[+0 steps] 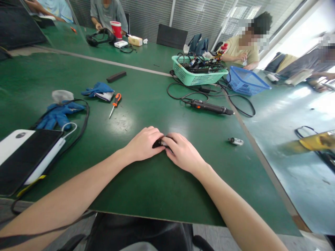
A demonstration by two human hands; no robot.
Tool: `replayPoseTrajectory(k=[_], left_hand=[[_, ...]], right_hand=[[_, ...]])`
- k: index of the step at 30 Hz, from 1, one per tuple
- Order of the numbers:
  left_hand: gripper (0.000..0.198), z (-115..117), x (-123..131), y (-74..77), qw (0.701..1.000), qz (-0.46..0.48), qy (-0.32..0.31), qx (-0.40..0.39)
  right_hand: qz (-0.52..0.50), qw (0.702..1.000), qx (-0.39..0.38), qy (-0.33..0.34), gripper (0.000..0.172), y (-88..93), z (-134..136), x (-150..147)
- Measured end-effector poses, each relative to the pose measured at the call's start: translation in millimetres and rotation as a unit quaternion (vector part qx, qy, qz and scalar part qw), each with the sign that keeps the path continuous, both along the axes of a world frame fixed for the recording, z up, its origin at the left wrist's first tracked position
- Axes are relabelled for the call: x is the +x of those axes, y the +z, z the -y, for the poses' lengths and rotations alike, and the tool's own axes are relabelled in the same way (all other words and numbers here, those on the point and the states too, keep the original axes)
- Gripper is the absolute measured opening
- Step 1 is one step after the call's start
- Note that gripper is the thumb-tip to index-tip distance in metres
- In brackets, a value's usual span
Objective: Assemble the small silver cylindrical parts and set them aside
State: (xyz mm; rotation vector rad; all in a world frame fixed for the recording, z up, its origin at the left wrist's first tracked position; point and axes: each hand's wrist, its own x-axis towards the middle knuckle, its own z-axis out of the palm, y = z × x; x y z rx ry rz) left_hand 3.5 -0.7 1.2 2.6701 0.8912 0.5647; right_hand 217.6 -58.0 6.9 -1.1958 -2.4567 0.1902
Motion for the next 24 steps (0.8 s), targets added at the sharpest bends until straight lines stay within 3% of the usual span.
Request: replayPoseTrajectory(k=[24], left_hand=[[0.016, 3.2, -3.1, 8.0, 0.999, -0.015, -0.031, 0.009]], right_hand=[[-0.032, 0.999, -0.031, -0.016, 0.026, -0.5, 1.0, -4.3]])
